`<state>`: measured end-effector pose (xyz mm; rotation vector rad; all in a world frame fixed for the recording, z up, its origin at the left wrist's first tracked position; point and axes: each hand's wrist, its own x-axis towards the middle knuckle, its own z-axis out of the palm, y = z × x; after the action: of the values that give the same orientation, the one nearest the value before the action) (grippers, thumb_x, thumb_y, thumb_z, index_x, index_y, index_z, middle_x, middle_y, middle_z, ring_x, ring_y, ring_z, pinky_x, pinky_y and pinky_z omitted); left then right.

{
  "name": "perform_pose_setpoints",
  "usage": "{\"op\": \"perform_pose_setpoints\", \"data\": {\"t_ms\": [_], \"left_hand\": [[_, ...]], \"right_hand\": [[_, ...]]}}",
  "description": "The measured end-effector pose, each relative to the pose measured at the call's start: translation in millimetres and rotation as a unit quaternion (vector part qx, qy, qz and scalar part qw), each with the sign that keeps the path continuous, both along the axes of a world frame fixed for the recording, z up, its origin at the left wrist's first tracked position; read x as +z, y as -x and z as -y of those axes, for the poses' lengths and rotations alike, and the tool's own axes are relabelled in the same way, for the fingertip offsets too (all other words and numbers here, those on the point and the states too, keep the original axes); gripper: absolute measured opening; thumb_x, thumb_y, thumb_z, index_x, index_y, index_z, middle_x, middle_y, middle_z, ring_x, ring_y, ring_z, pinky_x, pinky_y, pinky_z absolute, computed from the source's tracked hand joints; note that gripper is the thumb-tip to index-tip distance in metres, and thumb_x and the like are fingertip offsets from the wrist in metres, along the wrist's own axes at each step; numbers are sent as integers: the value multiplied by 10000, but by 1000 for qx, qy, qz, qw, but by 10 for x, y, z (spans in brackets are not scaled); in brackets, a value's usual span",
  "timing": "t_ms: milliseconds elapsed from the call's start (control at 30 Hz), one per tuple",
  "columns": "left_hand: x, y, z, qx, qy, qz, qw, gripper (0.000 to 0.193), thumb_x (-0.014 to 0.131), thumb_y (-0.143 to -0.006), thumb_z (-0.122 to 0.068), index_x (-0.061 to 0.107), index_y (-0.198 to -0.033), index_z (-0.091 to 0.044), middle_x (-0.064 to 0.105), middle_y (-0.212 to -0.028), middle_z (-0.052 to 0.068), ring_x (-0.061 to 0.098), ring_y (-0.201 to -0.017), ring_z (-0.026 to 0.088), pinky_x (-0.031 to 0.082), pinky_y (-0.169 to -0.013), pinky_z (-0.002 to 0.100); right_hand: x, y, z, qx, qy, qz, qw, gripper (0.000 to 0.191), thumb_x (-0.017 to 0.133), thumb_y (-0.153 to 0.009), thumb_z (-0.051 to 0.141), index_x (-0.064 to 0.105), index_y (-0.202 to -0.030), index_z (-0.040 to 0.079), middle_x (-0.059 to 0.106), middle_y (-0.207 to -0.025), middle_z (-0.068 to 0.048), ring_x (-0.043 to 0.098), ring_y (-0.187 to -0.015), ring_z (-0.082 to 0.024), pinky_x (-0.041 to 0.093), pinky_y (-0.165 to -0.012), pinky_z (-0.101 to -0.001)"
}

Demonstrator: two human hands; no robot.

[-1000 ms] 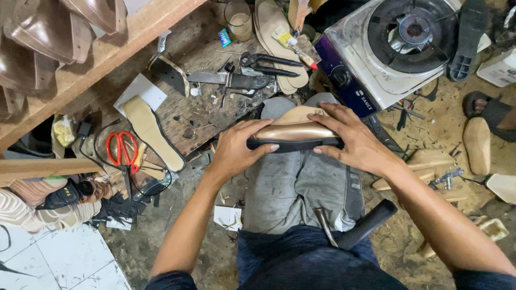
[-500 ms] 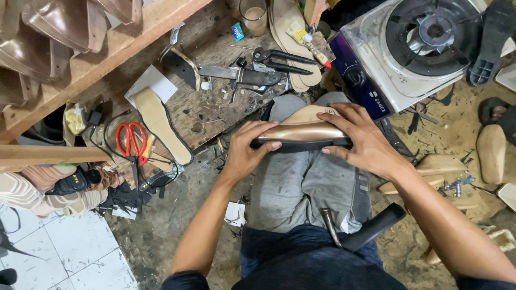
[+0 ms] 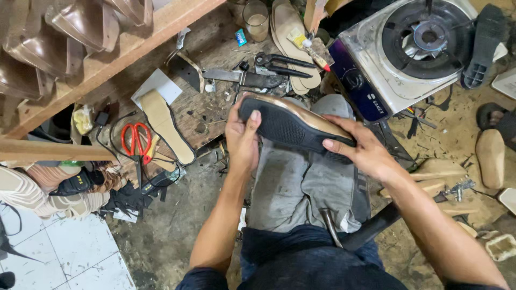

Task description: The person heats a shoe sole on a gas stove, then presses it onto a shoe last. They use a curved metal tool to press and smooth the edges of the sole to ensure a secure fit.

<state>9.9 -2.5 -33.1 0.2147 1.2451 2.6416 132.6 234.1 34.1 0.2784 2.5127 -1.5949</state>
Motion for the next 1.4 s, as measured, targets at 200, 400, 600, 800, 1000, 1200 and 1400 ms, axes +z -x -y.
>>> {"op": "perform_pose_setpoints", "data": {"t_ms": [200,400,600,800,1000,1200,1400], "left_hand": [[285,-411,-351,27,104,-24,994,501,663,-1034,-91,452,-1478,8,612,-1287,98,600,-1133,146,498,-1026,293],[237,-893,-276,-120,163,-42,978,554,689,-983,-114,430,-1461,-7,595,-1311,54,586,-1197,121,513,-1021,286],[-81,-1120,-303,-114,251,-33,961,339,681,-1023,-125,605,-1314,31,692,-1148,73,629,-1068,128,525,-954,278],[-60,-1128,-322,-103,255,-27,961,357,673,-1007,-120,587,-1328,12,697,-1125,56,634,-1030,109,537,-917,266],[-41,-1190,-336,-86,300,-25,950,368,683,-1005,-122,613,-1338,18,714,-1109,63,645,-1018,117,546,-906,275],[-97,-1173,-295,-128,248,-15,960,453,672,-997,-135,536,-1405,10,680,-1211,63,631,-1112,118,523,-983,271],[-341,-1127,-110,-190,257,-23,947,409,690,-1027,-166,568,-1361,37,689,-1173,85,624,-1089,144,526,-984,290]], "right_hand": [[-146,-286,431,-94,175,17,980,669,649,-930,344,480,-1507,50,534,-1505,-130,463,-1402,-209,319,-1155,-340],[-317,-350,577,-118,256,-121,952,634,616,-1011,243,374,-1539,-11,519,-1499,-144,453,-1423,-203,327,-1185,-331],[-601,-384,763,-229,270,-101,930,452,676,-993,177,569,-1380,-30,693,-1218,-63,628,-1116,-138,488,-1019,-292],[-588,-356,697,-212,299,-108,924,382,704,-987,157,609,-1314,-16,701,-1151,-62,639,-1060,-116,506,-975,-274],[-556,-306,718,-247,264,-90,928,351,709,-967,141,642,-1278,-8,717,-1127,-56,649,-1026,-113,510,-950,-266],[-556,-376,675,-218,245,-94,940,397,680,-1004,183,605,-1338,-19,697,-1176,-84,633,-1084,-144,493,-996,-290],[-639,-518,699,-158,112,-60,979,619,663,-953,173,427,-1502,9,618,-1389,-121,552,-1320,-199,385,-1133,-337]]}}
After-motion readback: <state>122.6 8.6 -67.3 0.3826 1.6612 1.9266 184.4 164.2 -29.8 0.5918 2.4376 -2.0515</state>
